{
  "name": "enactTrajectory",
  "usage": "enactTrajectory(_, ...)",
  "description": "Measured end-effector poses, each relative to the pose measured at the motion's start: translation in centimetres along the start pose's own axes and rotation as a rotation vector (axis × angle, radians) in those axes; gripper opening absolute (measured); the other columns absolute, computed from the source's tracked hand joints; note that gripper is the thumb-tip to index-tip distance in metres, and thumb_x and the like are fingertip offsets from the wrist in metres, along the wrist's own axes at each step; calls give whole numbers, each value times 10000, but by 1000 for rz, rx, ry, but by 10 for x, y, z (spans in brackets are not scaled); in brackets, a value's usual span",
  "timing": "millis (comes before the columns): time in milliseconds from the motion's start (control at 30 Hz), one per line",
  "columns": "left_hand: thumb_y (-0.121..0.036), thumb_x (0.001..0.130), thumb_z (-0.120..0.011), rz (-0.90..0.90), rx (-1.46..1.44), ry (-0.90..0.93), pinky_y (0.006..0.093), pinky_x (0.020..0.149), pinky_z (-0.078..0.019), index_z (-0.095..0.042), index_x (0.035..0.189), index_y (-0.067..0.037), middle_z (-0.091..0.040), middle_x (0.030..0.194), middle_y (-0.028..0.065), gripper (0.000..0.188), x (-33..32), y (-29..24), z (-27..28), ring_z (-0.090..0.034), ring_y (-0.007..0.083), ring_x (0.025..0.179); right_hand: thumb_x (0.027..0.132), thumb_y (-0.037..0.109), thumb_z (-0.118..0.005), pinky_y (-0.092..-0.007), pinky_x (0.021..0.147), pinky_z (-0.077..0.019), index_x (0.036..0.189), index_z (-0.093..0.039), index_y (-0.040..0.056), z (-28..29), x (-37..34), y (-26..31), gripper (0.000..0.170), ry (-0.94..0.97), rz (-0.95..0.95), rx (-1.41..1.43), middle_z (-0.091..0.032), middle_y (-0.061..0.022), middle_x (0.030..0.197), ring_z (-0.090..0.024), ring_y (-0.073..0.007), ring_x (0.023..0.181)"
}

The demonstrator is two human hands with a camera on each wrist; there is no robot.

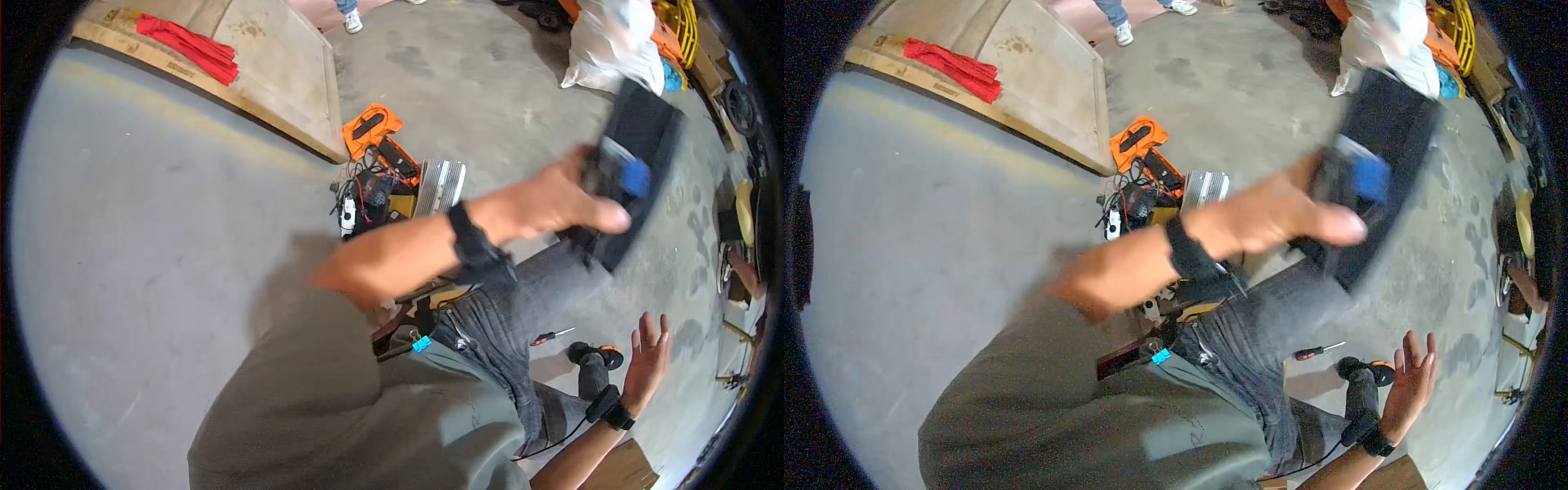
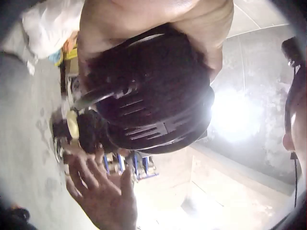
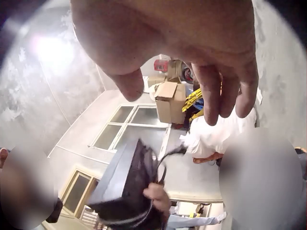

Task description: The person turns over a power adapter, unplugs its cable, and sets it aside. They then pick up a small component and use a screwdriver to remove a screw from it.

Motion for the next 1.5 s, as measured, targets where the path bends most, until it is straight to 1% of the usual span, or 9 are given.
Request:
enactTrajectory(333, -171, 793, -766, 1, 379, -801, 314, 719, -567, -587, 1086, -32, -652, 921, 36, 370, -183, -87, 281, -654, 146, 789, 950, 274, -598, -302, 854, -503, 1322, -480, -13, 102, 11, -140, 485, -294, -444, 142, -587, -149, 1261, -609, -200, 1003)
enactTrajectory(733, -153, 725, -790, 447, 663, -1412, 366, 724, -548, -647, 1021, 12, -686, 923, 92, 369, -433, 33, 434, -676, 213, 789, 940, 164, -484, -240, 482, -424, 775, -571, 66, 95, -3, -227, 211, -308, -638, -504, -562, -37, 717, -539, -116, 618)
enactTrajectory(767, -140, 705, -799, 494, 749, -1455, 378, 770, -541, -641, 1034, 15, -684, 945, 96, 396, -450, 45, 447, -670, 215, 829, 928, 156, -458, -239, 489, -425, 799, -569, 47, 85, 2, -232, 202, 16, -658, -450, -547, -36, 690, -540, -117, 601)
enactTrajectory(900, -194, 602, -851, 764, 676, -1406, 380, 1036, -392, -254, 1372, 115, -465, 1336, 261, 1021, -454, 70, 434, -494, 325, 1228, 900, 187, -493, -255, 504, -437, 939, -609, 9, 50, 1, -218, 216, -217, -653, -459, -611, -42, 773, -577, -124, 623)
enactTrajectory(1000, -132, 628, -841, 622, 833, -1414, 351, 905, -486, -401, 1291, 52, -599, 1135, 159, 817, -445, 70, 426, -600, 250, 1025, 911, 233, -503, -278, 550, -473, 1081, -597, -11, 44, 5, -219, 312, 88, -469, -761, -643, -65, 843, -601, -138, 665)
enactTrajectory(1300, -183, 656, -840, 529, 780, -1318, 352, 894, -473, -519, 1199, 9, -626, 1104, 99, 660, -446, 71, 480, -601, 221, 992, 972, 428, -469, -400, 982, -451, 1346, -467, 43, 83, -4, -247, 536, -167, -732, -366, -577, -118, 1288, -549, -283, 1167)
enactTrajectory(1333, -276, 586, -865, 606, 687, -1263, 356, 1021, -396, -258, 1406, 111, -480, 1330, 231, 1091, -452, 80, 495, -499, 279, 1216, 972, 428, -469, -400, 982, -451, 1346, -467, 43, 81, 2, -245, 536, -162, -730, -377, -577, -118, 1288, -549, -283, 1167)
enactTrajectory(1433, -251, 605, -839, 574, 762, -1350, 378, 1008, -408, -381, 1331, 90, -499, 1274, 233, 924, -456, 79, 497, -519, 341, 1159, 972, 423, -470, -401, 980, -451, 1342, -470, 42, 74, 17, -251, 532, -123, -725, -395, -579, -118, 1286, -550, -283, 1166)
enactTrajectory(1500, -208, 663, -779, 739, 1597, -1242, 414, 999, -417, -475, 1240, 64, -500, 1202, 240, 707, -447, 58, 482, -513, 407, 1104, 971, 420, -472, -401, 978, -452, 1340, -472, 42, 70, 15, -254, 528, -93, -739, -404, -580, -118, 1284, -550, -283, 1165)
Point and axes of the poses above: each hand's wrist, its own x-axis towards the middle knuckle, its own z-axis out of the back of the hand, y = z × x, the point moved 8 cm from there along x, towards the middle knuckle
